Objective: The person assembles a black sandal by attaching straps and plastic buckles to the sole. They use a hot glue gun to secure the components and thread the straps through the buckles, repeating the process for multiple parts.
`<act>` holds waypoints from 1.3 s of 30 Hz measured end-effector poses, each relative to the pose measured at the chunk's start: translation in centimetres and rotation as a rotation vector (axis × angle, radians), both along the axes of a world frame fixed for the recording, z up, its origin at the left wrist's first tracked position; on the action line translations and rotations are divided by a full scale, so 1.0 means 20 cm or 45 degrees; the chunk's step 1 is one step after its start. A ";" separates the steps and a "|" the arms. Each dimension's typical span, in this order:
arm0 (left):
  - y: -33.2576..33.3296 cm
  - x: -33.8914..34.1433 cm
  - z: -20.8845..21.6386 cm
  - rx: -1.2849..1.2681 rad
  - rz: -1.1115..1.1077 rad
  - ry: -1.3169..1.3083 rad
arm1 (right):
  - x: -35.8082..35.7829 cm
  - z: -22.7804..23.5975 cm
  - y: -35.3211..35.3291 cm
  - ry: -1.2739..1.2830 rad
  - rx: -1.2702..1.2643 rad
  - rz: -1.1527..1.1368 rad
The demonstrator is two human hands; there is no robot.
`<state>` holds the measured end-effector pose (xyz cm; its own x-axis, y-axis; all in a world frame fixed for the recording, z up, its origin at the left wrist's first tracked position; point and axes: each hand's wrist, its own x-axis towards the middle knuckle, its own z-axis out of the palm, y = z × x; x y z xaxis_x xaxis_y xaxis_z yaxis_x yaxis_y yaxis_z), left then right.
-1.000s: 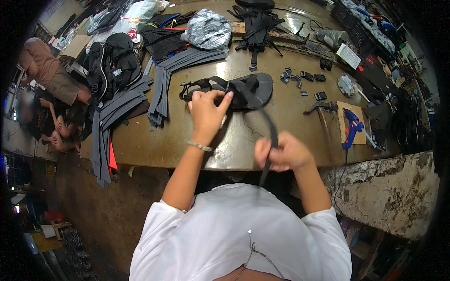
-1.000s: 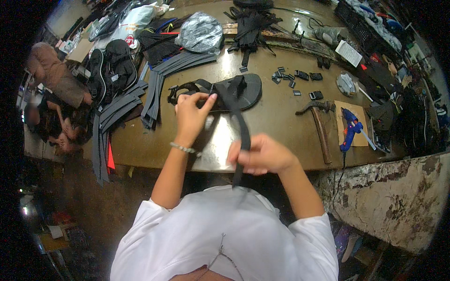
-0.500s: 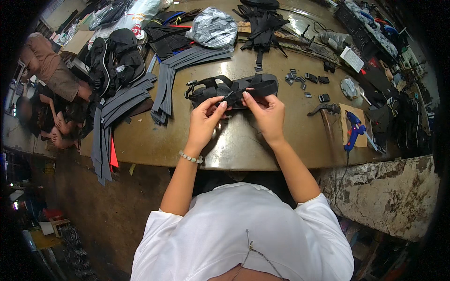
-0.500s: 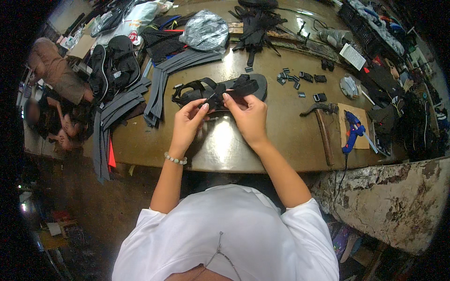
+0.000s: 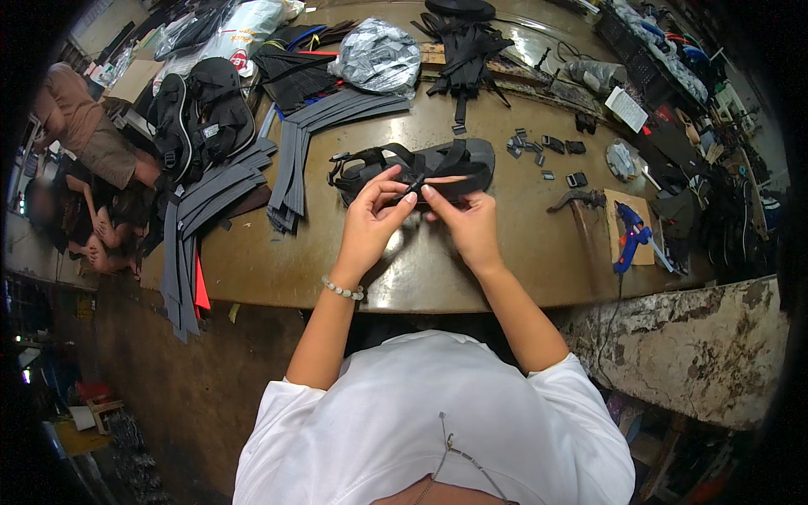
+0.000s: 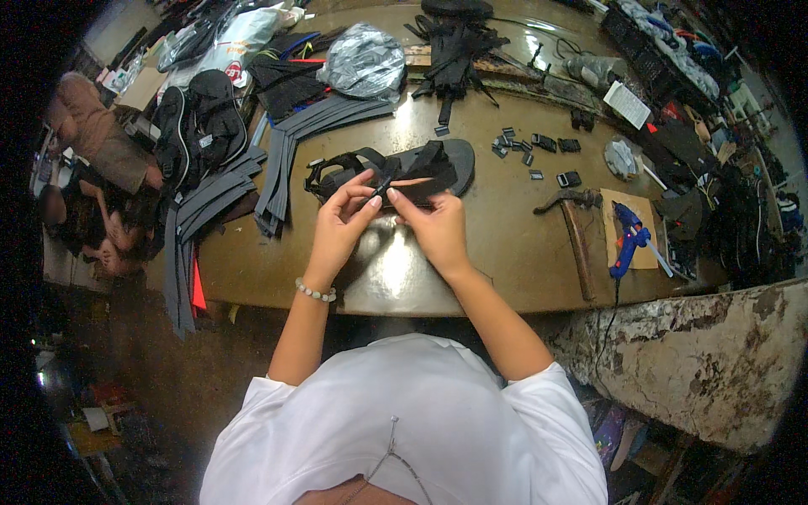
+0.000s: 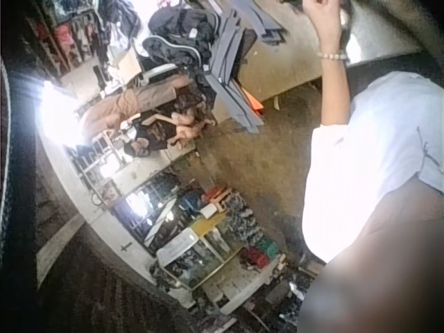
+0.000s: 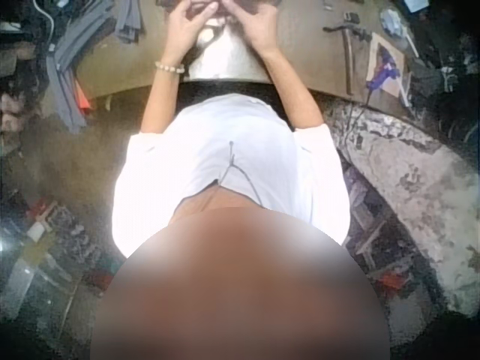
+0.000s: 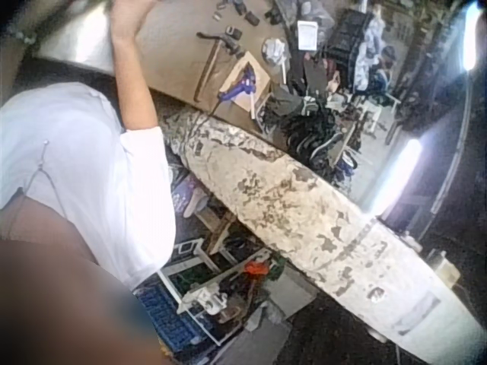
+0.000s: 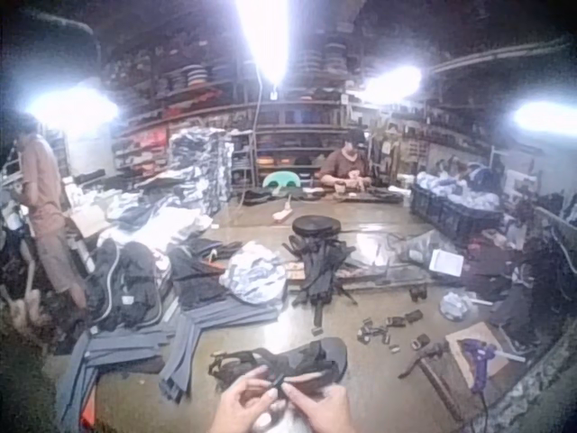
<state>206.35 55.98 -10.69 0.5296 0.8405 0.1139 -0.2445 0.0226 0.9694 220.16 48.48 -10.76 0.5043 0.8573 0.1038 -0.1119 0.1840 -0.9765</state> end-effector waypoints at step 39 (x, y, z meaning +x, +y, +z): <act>0.21 -0.25 0.18 1.370 0.362 1.003 | 0.03 0.19 0.22 -0.522 -0.447 0.514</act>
